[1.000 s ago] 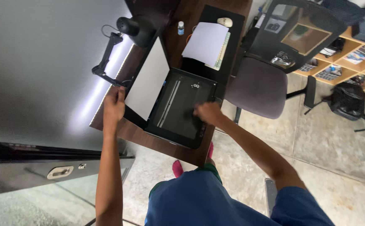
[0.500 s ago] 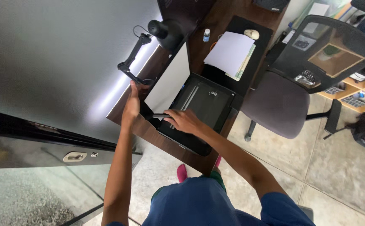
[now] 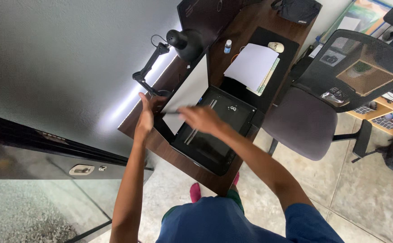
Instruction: The person picks up a stack of white paper from the desk, aligns and squares the sheets by hand, and places the stack into the paper tray of a printer on the desk. They close the tray, press buttons on the printer's control panel, then lift the scanner lid and open the ink cartridge access cover.
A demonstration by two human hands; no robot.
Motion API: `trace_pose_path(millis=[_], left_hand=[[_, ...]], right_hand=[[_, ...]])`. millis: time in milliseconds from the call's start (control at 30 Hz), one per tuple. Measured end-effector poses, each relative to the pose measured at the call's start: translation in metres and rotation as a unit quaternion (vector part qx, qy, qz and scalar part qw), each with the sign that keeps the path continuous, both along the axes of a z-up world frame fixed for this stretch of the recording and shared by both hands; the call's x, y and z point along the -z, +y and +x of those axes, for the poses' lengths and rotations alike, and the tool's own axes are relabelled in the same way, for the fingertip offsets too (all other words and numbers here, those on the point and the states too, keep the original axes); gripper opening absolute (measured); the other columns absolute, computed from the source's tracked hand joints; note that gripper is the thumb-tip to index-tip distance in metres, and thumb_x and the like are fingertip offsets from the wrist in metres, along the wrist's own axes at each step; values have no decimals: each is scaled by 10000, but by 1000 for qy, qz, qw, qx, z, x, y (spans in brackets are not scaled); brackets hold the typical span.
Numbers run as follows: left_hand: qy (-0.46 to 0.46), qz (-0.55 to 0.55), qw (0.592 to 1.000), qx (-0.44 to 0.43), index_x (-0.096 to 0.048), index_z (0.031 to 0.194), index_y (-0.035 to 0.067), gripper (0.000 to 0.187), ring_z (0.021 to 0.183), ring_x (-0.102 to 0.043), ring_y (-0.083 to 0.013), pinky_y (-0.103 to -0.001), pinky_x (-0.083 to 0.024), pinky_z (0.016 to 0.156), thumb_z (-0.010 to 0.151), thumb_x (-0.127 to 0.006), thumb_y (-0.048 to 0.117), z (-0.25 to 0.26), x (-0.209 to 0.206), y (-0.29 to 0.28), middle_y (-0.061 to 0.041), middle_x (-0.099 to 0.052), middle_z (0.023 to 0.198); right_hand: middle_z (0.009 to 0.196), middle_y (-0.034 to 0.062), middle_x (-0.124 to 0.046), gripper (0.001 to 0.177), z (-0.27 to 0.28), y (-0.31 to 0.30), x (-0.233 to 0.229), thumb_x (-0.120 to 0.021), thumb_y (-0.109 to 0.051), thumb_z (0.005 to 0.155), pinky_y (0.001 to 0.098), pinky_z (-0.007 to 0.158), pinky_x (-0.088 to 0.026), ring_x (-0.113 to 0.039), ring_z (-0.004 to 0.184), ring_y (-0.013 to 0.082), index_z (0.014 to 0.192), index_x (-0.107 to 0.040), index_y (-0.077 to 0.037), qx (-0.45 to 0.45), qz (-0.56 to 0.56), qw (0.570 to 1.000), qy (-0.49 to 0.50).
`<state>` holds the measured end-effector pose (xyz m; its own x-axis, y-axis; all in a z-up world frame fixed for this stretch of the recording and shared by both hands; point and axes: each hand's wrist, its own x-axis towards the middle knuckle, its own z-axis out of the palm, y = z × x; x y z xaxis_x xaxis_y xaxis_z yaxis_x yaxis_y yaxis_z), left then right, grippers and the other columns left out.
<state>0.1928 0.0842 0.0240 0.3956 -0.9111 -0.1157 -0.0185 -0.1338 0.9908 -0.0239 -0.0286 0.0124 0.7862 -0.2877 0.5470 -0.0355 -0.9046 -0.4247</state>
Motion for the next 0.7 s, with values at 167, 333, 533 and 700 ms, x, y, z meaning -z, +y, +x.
trace_pose_path(millis=[167,333,533,700], left_hand=[[-35,37,998,-26,-628,1352,41,1116,1281,-544,-273,-408,-332,1156,883,33,808,-4,-9,3,-141,-634,1338],[-20,21,999,-29,-668,1292,19,1101,1217,-590,-290,-407,-385,1138,906,2,803,-4,-10,2,-168,-674,1265],[-21,14,999,-42,-686,1265,15,1071,1182,-618,-289,-407,-418,1112,933,-18,783,-1,-6,-1,-160,-695,1235],[-27,15,998,-47,-684,1271,25,1062,1208,-619,-284,-404,-420,1113,930,-19,779,2,-5,0,-149,-695,1251]], right_hand=[[843,156,-751,300,-9,-99,-8,-640,-339,1037,443,601,-590,-744,690,328,1209,-664,-93,190,8,981,-30],[850,200,-749,331,-13,-165,-9,-630,-375,1040,527,688,-576,-724,749,417,1195,-665,-85,324,12,946,-6],[885,235,-736,363,-12,-188,41,-619,-398,1032,559,719,-564,-709,826,461,1212,-651,-85,340,30,939,37],[902,237,-732,362,-19,-171,111,-618,-382,1006,569,735,-564,-705,850,467,1264,-630,-128,349,85,920,158]])
